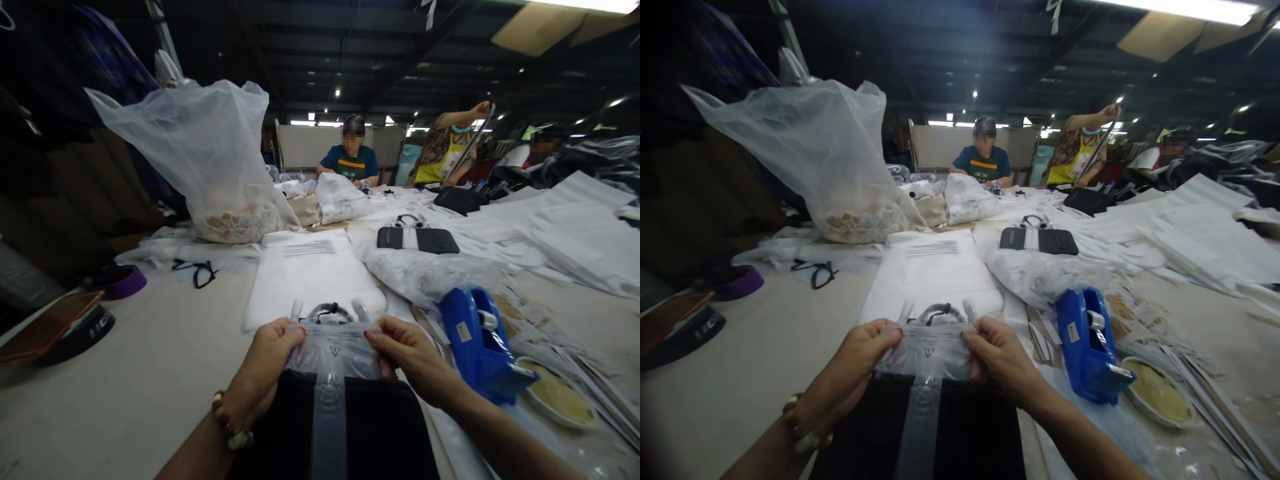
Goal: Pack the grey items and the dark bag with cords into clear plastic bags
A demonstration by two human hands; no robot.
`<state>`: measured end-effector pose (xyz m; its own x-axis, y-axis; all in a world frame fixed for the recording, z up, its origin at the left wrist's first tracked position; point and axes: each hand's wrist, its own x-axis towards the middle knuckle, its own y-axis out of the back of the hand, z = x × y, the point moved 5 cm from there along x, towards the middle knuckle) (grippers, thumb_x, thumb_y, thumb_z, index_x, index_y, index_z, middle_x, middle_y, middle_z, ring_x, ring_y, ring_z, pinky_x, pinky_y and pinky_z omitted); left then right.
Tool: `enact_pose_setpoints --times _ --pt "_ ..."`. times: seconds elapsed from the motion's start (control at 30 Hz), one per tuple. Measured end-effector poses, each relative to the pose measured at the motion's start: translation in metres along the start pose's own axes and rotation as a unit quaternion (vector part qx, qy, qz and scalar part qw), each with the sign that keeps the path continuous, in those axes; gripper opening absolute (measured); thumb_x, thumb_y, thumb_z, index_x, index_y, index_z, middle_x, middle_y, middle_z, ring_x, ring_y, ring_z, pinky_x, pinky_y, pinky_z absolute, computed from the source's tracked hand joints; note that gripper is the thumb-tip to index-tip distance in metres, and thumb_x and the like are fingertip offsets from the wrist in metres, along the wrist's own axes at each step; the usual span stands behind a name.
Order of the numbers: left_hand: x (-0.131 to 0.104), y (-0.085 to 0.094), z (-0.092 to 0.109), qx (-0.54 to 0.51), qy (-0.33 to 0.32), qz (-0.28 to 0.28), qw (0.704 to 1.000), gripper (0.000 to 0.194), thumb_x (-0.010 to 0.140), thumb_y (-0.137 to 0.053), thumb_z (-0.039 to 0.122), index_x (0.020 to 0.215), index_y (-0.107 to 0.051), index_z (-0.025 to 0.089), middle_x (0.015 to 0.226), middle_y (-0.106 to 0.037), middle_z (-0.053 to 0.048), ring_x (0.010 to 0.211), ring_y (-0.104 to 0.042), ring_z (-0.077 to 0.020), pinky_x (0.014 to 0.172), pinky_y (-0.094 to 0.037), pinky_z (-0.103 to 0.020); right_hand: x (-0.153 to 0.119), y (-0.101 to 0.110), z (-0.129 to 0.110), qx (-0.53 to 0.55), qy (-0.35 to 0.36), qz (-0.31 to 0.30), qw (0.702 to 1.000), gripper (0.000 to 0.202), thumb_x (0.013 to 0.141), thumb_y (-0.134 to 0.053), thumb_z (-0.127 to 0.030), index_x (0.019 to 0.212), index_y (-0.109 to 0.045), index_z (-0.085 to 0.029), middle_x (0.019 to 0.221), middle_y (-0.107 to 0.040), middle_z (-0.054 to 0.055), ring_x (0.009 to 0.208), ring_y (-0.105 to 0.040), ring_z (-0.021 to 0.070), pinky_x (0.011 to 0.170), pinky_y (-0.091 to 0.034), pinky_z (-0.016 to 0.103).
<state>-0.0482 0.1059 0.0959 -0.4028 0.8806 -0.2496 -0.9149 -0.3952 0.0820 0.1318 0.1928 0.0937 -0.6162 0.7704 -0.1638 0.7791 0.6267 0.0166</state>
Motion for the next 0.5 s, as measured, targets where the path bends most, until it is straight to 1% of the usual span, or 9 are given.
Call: enact_pose_setpoints --times 0.07,0.17,0.23,0.33,0.4,0.47,0.5 --pt "0.005 0.007 0.005 0.061 -0.039 0.034 0.997 0.028 0.066 -0.044 0.046 0.066 -0.047 0.017 0.056 -0.049 0.003 0.052 -0.044 -0.011 0.054 -0.038 -0.024 0.004 -0.004 -0.003 -0.008 0.001 0.009 1.0 0.037 0.069 -0.062 -0.051 0.061 -0.049 -0.017 0.041 -0.048 -0.008 0.033 -0.041 0.0046 0.037 -0.028 0.017" --pt "0.012 0.015 0.009 0.154 -0.076 0.081 0.982 0.027 0.072 -0.041 0.045 0.061 -0.042 0.02 0.054 -0.042 0.005 0.051 -0.04 -0.0112 0.052 -0.033 -0.024 0.011 -0.005 -0.006 -0.036 0.002 0.036 0.999 0.037 0.069 -0.059 -0.053 0.062 -0.046 -0.019 0.044 -0.049 -0.008 0.03 -0.037 0.0046 0.034 -0.023 0.018" --pt "0.014 0.019 0.008 0.227 -0.09 0.109 0.964 0.027 0.076 -0.039 0.042 0.058 -0.037 0.021 0.051 -0.038 0.005 0.05 -0.037 -0.0119 0.052 -0.028 -0.025 0.014 -0.004 -0.003 -0.08 0.006 0.057 0.995 0.034 0.069 -0.056 -0.052 0.064 -0.044 -0.02 0.045 -0.048 -0.008 0.03 -0.035 0.0051 0.032 -0.021 0.019" --pt "0.014 0.024 0.001 0.339 -0.093 0.14 0.926 0.026 0.081 -0.037 0.031 0.057 -0.034 0.021 0.049 -0.036 0.004 0.048 -0.034 -0.0136 0.053 -0.022 -0.028 0.017 -0.003 0.005 -0.18 0.044 0.087 0.979 0.027 0.072 -0.054 -0.046 0.064 -0.045 -0.021 0.044 -0.042 -0.009 0.036 -0.037 0.0073 0.038 -0.025 0.021" --pt "0.013 0.027 -0.005 0.398 -0.09 0.152 0.9 0.022 0.082 -0.038 0.025 0.06 -0.04 0.021 0.048 -0.038 0.003 0.047 -0.037 -0.0154 0.054 -0.022 -0.029 0.016 -0.003 0.011 -0.242 0.064 0.098 0.963 0.023 0.072 -0.052 -0.042 0.063 -0.045 -0.021 0.045 -0.041 -0.008 0.042 -0.039 0.0091 0.042 -0.028 0.022" --pt "0.011 0.03 -0.009 0.436 -0.091 0.166 0.88 0.018 0.084 -0.037 0.024 0.069 -0.047 0.021 0.055 -0.047 -0.001 0.053 -0.046 -0.0189 0.055 -0.028 -0.029 0.015 -0.003 0.017 -0.278 0.058 0.099 0.954 0.02 0.073 -0.05 -0.04 0.066 -0.046 -0.022 0.047 -0.042 -0.007 0.044 -0.039 0.0105 0.044 -0.028 0.023" --pt "0.009 0.03 -0.008 0.453 -0.117 0.18 0.865 0.017 0.085 -0.037 0.023 0.075 -0.05 0.019 0.062 -0.053 -0.003 0.06 -0.052 -0.021 0.058 -0.033 -0.03 0.015 -0.003 0.019 -0.288 0.051 0.099 0.951 0.018 0.074 -0.05 -0.039 0.067 -0.046 -0.022 0.047 -0.044 -0.006 0.044 -0.04 0.0112 0.045 -0.028 0.024"
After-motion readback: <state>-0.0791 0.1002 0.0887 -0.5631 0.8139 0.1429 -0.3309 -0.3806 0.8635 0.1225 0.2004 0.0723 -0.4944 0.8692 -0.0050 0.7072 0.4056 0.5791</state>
